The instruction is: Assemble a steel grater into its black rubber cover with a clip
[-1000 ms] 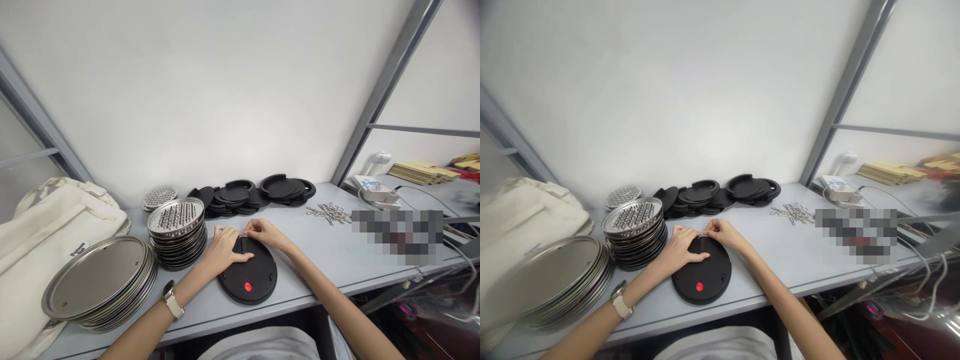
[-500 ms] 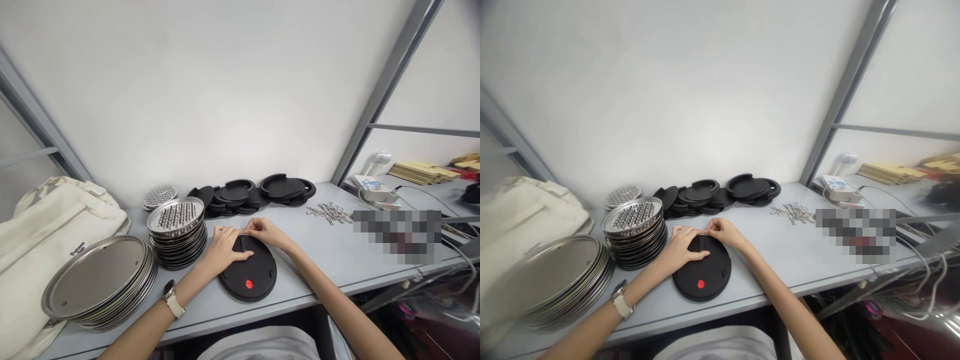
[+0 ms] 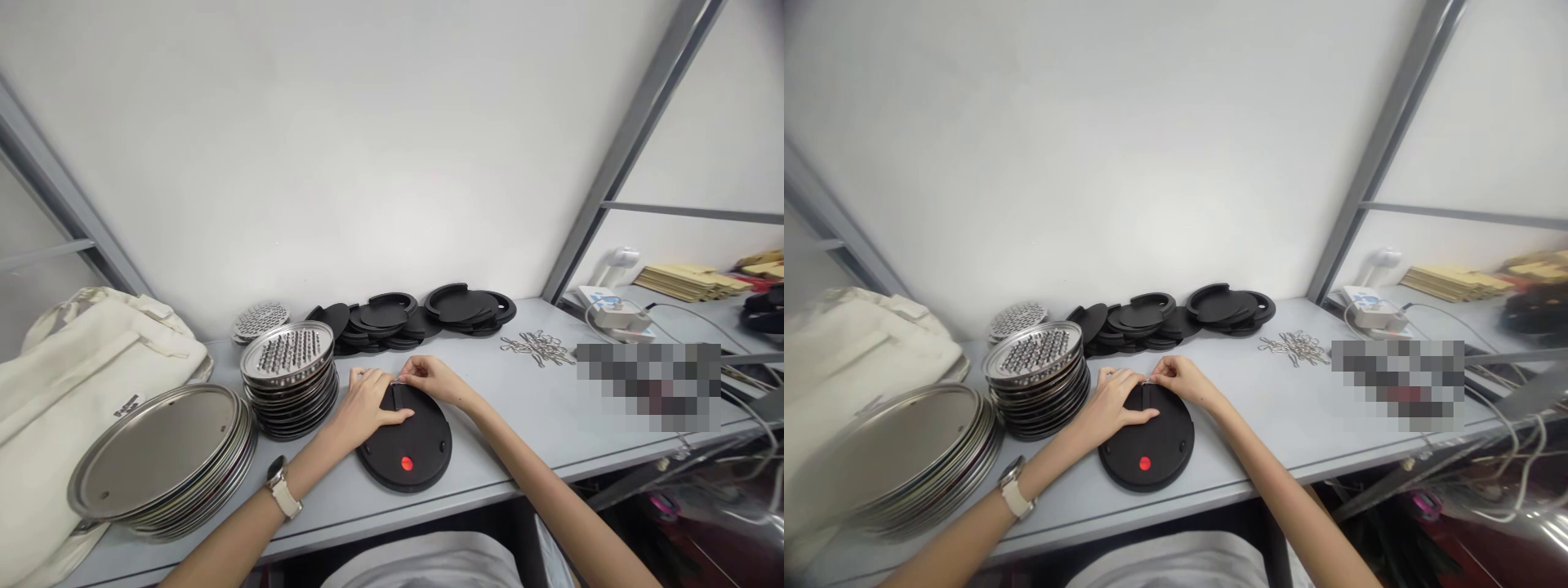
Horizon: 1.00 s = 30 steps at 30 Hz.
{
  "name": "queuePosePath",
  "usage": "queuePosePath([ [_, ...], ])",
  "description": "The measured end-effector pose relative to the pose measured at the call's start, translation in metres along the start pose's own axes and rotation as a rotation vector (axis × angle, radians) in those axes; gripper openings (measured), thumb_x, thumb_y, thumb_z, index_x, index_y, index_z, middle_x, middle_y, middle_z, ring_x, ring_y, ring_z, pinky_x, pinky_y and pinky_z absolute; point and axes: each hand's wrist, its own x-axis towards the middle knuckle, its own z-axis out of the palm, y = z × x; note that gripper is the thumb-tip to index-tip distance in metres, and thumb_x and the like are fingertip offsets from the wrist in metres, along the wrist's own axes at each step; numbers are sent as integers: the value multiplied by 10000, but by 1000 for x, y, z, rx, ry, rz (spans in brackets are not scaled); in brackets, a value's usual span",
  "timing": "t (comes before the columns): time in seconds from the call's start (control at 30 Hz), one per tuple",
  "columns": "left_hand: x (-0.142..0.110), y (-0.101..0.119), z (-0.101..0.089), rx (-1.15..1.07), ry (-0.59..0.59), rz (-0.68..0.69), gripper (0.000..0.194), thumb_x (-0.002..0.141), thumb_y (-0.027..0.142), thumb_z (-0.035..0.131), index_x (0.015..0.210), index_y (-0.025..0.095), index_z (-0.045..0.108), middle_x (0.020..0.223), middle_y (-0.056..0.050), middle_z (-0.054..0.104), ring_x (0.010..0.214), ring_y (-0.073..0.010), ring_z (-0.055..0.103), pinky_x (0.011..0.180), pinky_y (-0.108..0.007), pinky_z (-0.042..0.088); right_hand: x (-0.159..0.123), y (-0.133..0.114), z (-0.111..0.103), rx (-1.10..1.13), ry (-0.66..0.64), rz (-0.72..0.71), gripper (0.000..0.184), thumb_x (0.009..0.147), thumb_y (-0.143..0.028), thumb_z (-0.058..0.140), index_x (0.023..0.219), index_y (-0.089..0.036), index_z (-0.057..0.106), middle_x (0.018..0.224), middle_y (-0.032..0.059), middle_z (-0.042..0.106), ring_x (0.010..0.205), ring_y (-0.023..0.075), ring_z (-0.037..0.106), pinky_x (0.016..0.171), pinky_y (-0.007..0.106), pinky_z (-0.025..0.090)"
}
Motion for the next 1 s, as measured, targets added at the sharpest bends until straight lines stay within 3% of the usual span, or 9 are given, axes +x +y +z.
queuePosePath([
  [0.8,-1,-1,1,-21,10,-10,434,768,544,632,1011,192,556,961,-48,580,944,-246,522,887,-395,317,-1,-4,0,7,0,17,274,739,-419,655,720,-148,618,601,-5,571,559,119,498,547,242,389],
  [1.0,-1,0,-1,-70,5,10,659,749,634,591,1214,193,441,1067,-67,563,1001,-252,496,907,-391,317,-1,-2,0,13,0,21,263,756,-409,632,724,-150,604,617,-9,565,565,115,490,543,236,377],
])
